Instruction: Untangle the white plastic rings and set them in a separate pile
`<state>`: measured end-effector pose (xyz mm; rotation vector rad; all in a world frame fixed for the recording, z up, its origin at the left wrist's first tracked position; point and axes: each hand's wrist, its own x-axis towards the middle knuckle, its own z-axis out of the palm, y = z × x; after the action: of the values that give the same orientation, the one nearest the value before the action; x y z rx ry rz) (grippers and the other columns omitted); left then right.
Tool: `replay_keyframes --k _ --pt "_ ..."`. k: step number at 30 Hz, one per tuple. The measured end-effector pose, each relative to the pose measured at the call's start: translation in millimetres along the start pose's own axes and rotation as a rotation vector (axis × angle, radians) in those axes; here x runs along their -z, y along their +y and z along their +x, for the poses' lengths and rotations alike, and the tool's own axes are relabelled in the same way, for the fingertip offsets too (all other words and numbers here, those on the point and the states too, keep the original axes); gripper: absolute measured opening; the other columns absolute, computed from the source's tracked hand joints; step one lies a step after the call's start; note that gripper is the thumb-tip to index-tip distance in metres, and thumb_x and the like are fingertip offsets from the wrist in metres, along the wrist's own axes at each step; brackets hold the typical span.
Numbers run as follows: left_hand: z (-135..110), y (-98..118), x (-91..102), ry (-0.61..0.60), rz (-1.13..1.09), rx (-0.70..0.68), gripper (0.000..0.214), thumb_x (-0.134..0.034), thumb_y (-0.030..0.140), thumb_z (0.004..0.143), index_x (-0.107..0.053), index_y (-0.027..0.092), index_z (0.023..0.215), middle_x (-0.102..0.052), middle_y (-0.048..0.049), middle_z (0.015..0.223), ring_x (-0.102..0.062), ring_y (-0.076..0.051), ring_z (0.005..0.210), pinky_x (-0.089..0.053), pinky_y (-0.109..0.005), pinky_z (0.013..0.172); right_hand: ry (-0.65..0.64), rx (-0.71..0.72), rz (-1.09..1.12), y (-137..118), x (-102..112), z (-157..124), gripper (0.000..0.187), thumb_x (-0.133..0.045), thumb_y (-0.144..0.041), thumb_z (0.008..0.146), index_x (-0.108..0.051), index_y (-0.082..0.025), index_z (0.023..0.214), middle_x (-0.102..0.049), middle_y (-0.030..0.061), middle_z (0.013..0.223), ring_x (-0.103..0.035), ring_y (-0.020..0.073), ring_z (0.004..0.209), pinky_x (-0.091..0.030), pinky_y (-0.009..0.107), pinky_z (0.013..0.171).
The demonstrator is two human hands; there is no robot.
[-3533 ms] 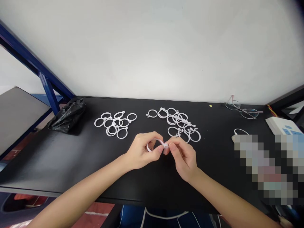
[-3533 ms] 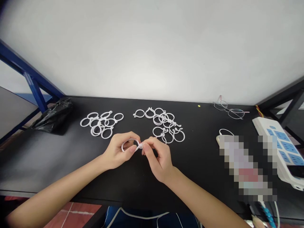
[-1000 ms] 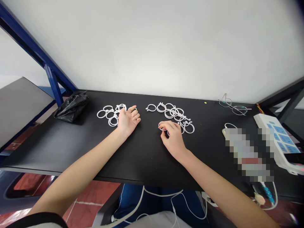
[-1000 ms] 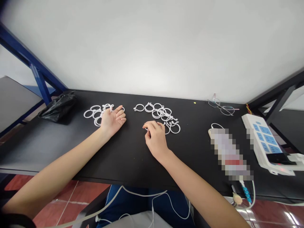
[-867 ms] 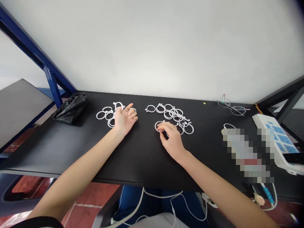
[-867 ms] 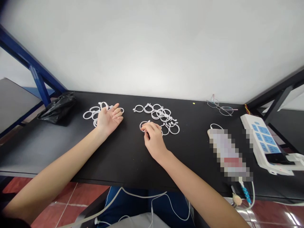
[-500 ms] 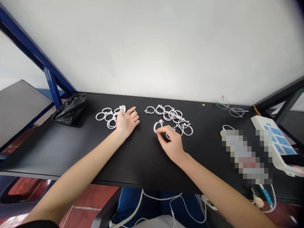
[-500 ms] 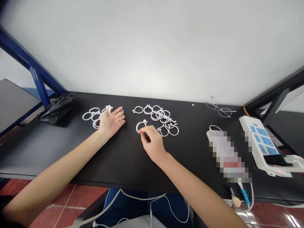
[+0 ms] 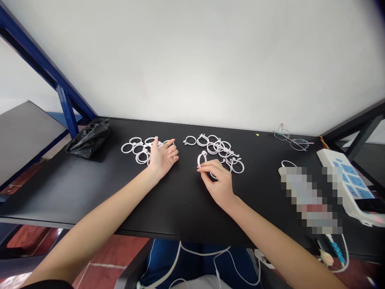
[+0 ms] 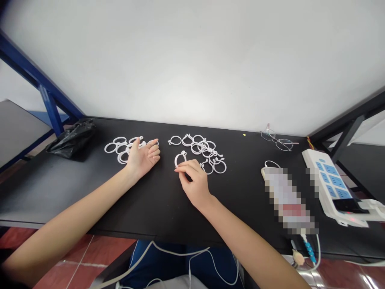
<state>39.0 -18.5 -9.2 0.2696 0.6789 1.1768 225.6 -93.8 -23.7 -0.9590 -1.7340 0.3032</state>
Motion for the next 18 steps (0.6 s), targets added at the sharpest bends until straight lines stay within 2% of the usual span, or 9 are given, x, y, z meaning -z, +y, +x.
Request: replay_keyframes --k 3,6,8,11,14,18 --pt "-6 -6 -3.5 -0.083 0.055 0.045 0.057 -0.024 0.059 0.097 -0.055 0.012 0.094 -0.038 0.0055 0.054 -0.031 -0.008 0.04 -0.035 -0.021 0.042 0.024 0.022 0.009 -1 -1 0 0.021 -0.058 -0.005 0.087 -0.071 -0.021 0.086 -0.073 0.0061 0.087 -0.066 0.0194 0.081 -0.056 0.037 0.073" --pt "-8 -10 -5.3 -0.125 0.142 0.019 0.053 -0.034 0.063 0.094 -0.056 0.014 0.096 -0.04 0.0055 0.055 -0.033 -0.008 0.04 -0.037 -0.022 0.042 0.053 0.037 0.008 -2 -1 1 0.022 -0.059 -0.004 0.086 -0.072 -0.021 0.086 -0.073 0.0067 0.087 -0.068 0.0196 0.081 -0.057 0.036 0.072" --pt "-9 -11 -5.9 -0.152 0.24 -0.01 0.047 -0.044 0.06 0.091 -0.056 0.015 0.097 -0.039 0.0067 0.054 -0.034 -0.008 0.041 -0.04 -0.021 0.043 0.071 0.045 0.006 -2 -1 2 0.022 -0.059 -0.003 0.086 -0.073 -0.021 0.085 -0.074 0.0069 0.086 -0.068 0.0197 0.081 -0.058 0.036 0.072" --pt "-11 -16 -7.3 -0.209 0.5 -0.102 0.036 -0.055 0.051 0.088 -0.056 0.017 0.098 -0.043 0.0067 0.057 -0.039 -0.008 0.044 -0.046 -0.022 0.045 0.083 0.071 0.03 -4 0 2 0.022 -0.061 -0.003 0.085 -0.072 -0.022 0.085 -0.075 0.0057 0.085 -0.071 0.0205 0.081 -0.059 0.037 0.072" --pt "-17 -25 -9.1 -0.323 0.779 -0.153 0.034 -0.062 0.047 0.084 -0.058 0.016 0.098 -0.056 0.0006 0.075 -0.054 -0.011 0.061 -0.051 -0.022 0.048 0.076 0.095 0.066 -5 0 1 0.021 -0.062 -0.005 0.085 -0.073 -0.023 0.085 -0.077 0.004 0.085 -0.073 0.0216 0.082 -0.06 0.038 0.075" --pt "-26 -35 -9.1 -0.56 0.944 -0.094 0.039 -0.065 0.045 0.084 -0.06 0.016 0.109 -0.059 -0.0067 0.102 -0.06 -0.015 0.083 -0.056 -0.023 0.057 0.071 0.094 0.091 -5 -1 -1 0.02 -0.063 -0.005 0.086 -0.072 -0.023 0.085 -0.078 0.0036 0.087 -0.074 0.0217 0.083 -0.061 0.038 0.077"
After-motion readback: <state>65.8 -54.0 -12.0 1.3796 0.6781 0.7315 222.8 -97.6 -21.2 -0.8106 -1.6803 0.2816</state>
